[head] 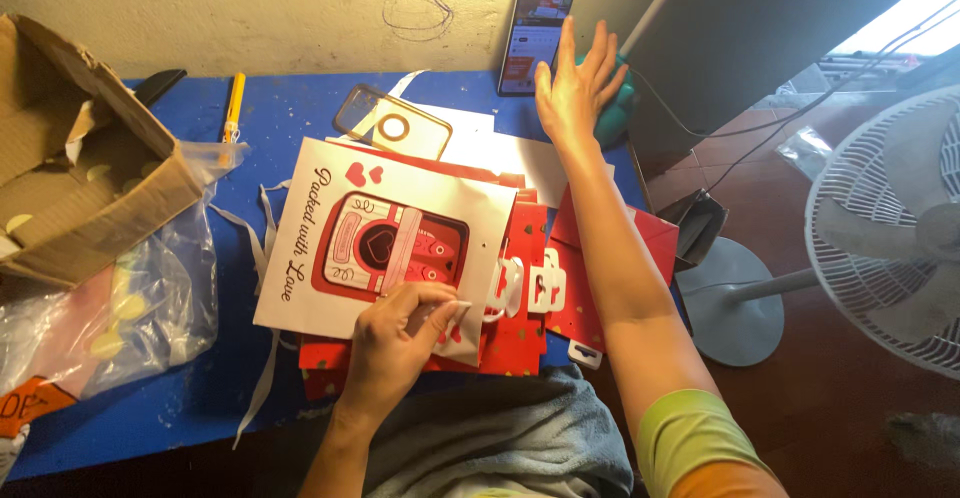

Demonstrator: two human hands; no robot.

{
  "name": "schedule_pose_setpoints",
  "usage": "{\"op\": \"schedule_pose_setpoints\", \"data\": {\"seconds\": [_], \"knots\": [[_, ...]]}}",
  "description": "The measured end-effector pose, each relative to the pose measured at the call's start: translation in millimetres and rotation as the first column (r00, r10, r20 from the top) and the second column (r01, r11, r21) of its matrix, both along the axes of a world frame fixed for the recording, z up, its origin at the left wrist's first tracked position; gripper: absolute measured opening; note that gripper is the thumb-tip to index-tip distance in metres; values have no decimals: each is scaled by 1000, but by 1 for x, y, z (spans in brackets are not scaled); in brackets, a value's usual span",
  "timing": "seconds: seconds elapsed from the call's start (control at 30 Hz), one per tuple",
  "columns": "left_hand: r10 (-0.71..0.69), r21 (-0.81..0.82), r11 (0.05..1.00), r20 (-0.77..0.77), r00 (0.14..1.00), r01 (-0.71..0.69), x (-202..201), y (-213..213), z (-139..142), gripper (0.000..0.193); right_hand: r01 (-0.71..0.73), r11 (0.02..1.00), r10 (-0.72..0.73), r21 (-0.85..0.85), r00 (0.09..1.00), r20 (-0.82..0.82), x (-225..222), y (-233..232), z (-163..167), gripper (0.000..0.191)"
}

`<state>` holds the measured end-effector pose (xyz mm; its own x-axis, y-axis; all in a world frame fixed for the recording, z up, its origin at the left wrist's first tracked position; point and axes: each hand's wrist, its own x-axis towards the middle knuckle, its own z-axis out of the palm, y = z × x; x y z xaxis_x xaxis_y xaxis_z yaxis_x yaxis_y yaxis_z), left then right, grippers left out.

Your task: The person assembles red Valentine's Day gift bags by inserting white plastic handles into the side slots. They work on multiple bags, including a red bag with heart patterns and a white bag with a camera graphic, placing completed bags aside on the table.

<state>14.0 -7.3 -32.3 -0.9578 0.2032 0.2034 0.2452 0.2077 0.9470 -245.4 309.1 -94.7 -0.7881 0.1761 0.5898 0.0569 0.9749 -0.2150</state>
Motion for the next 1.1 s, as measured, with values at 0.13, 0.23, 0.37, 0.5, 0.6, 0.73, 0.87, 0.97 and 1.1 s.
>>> {"op": "schedule_pose_setpoints", "data": {"seconds": [0.13, 0.23, 0.37, 0.5, 0.6, 0.73, 0.87, 0.97, 1.1], "knots": [[-19, -23, 1000, -39, 999, 18, -2, -1, 3, 10, 61, 998, -62, 35, 997, 49, -10, -1, -4, 72], [-27, -5, 1000, -8, 1000, 27, -2, 0, 4, 12, 81, 997, -82, 17, 992, 92, -13, -3, -4, 73], [-24, -3, 1000, 26, 999, 25, -1, 0, 5, 12, 116, 993, -118, 29, 985, 127, -17, -3, -3, 72], [-34, -14, 999, -13, 999, 34, -2, -1, 5, 12, 104, 994, -100, -32, 990, 97, -17, -2, -6, 71], [-34, -31, 999, 1, 999, 34, -2, -1, 4, 12, 68, 996, -65, -50, 995, 73, -11, 3, -10, 71], [-17, -33, 999, -15, 1000, 16, -2, 0, 2, 11, 28, 1000, -28, -5, 998, 53, -8, 7, -13, 71], [-7, -59, 998, -18, 1000, 6, 0, 0, 0, 11, 41, 997, -35, -65, 995, 91, -5, 1, -5, 72], [-1, -70, 998, -23, 1000, -1, -2, 1, -1, 11, 19, 992, -16, -126, 1000, 23, 3, -8, 11, 71], [48, 6, 999, 6, 999, -48, 0, 1, -1, 12, -223, 781, 153, -583, 974, -167, 57, -23, 39, 48]]}}
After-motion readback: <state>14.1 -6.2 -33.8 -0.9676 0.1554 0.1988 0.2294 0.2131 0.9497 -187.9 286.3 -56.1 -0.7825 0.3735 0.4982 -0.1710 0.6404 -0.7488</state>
